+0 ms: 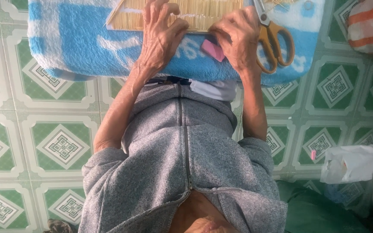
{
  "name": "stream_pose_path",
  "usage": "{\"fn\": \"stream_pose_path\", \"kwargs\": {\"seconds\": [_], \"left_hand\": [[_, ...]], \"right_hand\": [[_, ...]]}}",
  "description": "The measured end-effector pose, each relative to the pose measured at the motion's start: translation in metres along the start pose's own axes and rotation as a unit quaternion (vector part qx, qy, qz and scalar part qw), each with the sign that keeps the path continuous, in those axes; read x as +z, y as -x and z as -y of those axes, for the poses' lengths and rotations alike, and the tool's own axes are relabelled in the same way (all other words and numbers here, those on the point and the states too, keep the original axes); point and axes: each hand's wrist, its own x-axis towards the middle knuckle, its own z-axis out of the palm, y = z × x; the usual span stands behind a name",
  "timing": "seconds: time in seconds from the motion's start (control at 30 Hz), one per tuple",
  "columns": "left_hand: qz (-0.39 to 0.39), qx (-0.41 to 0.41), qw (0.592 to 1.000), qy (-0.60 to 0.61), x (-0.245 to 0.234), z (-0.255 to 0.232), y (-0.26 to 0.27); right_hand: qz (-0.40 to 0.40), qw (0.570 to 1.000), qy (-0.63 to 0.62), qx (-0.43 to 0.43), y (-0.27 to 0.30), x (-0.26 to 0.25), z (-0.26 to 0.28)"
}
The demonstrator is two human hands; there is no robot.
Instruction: A person is sitting on the floor, assembling a craft project by arranging small wooden sticks into a trapezoidal shape on a towel and using scissors to cut small pieces of pink material.
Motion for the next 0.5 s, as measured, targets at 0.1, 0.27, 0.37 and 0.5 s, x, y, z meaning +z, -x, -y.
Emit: {"fn": "stream_pose_path", "kwargs": {"seconds": [0.1, 0.27, 0.37, 0.5], "left_hand": [[-0.005, 0.0, 1.0, -0.007, 0.001, 0.001, 0.001], [-0.012, -0.006, 1.0, 0.001, -0.001, -0.001, -0.001], [-0.007, -0.009, 1.0, 0.013, -0.004, -0.002, -0.001], [-0.019, -0.013, 1.0, 0.013, -0.005, -0.002, 0.001]], "right_hand": [[-0.001, 1.0, -0.003, 0.004, 0.002, 0.002, -0.001], [-0.005, 1.0, 0.004, 0.006, 0.001, 0.008, -0.002], [-0.009, 1.0, 0.017, -0.009, -0.001, 0.016, -0.003], [-0.01, 1.0, -0.006, -0.019, -0.009, 0.022, 0.004]]}}
